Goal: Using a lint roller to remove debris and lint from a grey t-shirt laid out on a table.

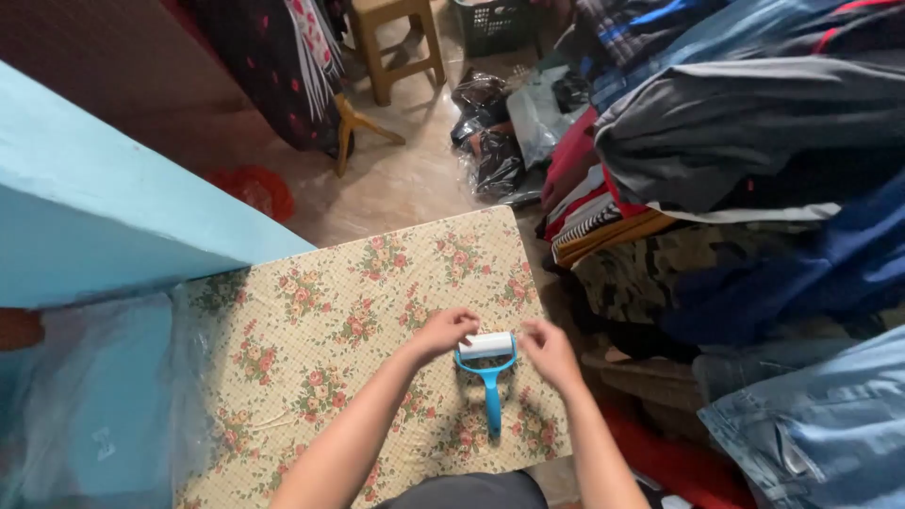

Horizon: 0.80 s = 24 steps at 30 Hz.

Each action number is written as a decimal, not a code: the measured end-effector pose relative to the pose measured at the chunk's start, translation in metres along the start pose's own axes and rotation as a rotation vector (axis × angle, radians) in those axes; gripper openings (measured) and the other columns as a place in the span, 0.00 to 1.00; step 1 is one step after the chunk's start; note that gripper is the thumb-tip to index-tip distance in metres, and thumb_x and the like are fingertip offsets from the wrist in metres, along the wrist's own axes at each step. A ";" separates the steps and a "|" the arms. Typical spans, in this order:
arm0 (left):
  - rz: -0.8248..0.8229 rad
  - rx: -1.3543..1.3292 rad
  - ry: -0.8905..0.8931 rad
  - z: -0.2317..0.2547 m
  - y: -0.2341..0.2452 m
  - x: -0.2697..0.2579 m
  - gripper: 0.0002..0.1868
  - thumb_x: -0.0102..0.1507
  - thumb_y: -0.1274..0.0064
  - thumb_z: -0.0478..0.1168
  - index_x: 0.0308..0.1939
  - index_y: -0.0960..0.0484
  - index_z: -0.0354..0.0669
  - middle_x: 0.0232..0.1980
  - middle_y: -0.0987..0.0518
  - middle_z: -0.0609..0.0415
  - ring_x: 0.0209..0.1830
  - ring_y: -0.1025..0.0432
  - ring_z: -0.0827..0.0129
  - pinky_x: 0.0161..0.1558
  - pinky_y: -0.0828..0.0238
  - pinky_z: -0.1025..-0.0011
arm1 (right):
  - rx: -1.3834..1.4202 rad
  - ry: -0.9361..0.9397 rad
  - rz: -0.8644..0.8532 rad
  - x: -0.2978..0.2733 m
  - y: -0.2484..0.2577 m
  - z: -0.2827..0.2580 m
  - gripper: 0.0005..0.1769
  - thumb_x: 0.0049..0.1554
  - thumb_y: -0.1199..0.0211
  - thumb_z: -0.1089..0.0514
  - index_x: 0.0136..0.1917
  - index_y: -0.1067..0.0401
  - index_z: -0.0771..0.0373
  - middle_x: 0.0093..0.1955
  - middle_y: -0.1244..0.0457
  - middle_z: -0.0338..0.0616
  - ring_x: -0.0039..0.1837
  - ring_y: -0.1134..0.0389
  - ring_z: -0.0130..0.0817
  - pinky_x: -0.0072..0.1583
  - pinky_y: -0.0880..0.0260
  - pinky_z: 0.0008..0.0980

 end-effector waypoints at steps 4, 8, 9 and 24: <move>0.054 0.224 -0.189 0.095 0.009 0.011 0.20 0.64 0.41 0.47 0.56 0.16 0.39 0.40 0.15 0.46 0.34 0.19 0.63 0.33 0.22 0.66 | -0.260 0.347 0.460 0.018 0.106 -0.139 0.09 0.54 0.34 0.54 0.48 0.23 0.55 0.49 0.31 0.48 0.54 0.28 0.48 0.54 0.27 0.47; 0.047 0.370 -0.299 0.227 -0.015 -0.031 0.20 0.68 0.49 0.49 0.59 0.20 0.41 0.37 0.19 0.53 0.33 0.27 0.68 0.37 0.28 0.69 | -0.831 0.892 0.992 0.012 0.212 -0.273 0.37 0.57 0.29 0.62 0.75 0.39 0.71 0.71 0.46 0.64 0.73 0.47 0.64 0.72 0.43 0.60; 0.013 0.365 -0.237 0.265 -0.025 -0.054 0.20 0.71 0.56 0.47 0.62 0.24 0.39 0.38 0.22 0.57 0.28 0.34 0.77 0.32 0.33 0.77 | -0.993 0.727 1.029 0.014 0.241 -0.298 0.49 0.59 0.23 0.57 0.82 0.49 0.69 0.81 0.54 0.64 0.79 0.57 0.66 0.72 0.41 0.66; -0.008 0.459 -0.522 0.317 -0.056 -0.130 0.42 0.65 0.52 0.57 0.76 0.45 0.40 0.65 0.25 0.39 0.62 0.27 0.55 0.59 0.27 0.59 | -0.872 1.059 1.102 -0.093 0.330 -0.340 0.08 0.81 0.51 0.63 0.60 0.36 0.71 0.48 0.38 0.57 0.49 0.32 0.58 0.51 0.38 0.49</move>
Point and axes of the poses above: each hand's wrist, its own x-axis towards the middle knuckle, its own y-axis out of the back of the hand, z = x × y, the point moved 6 cm from there along x, towards the middle knuckle
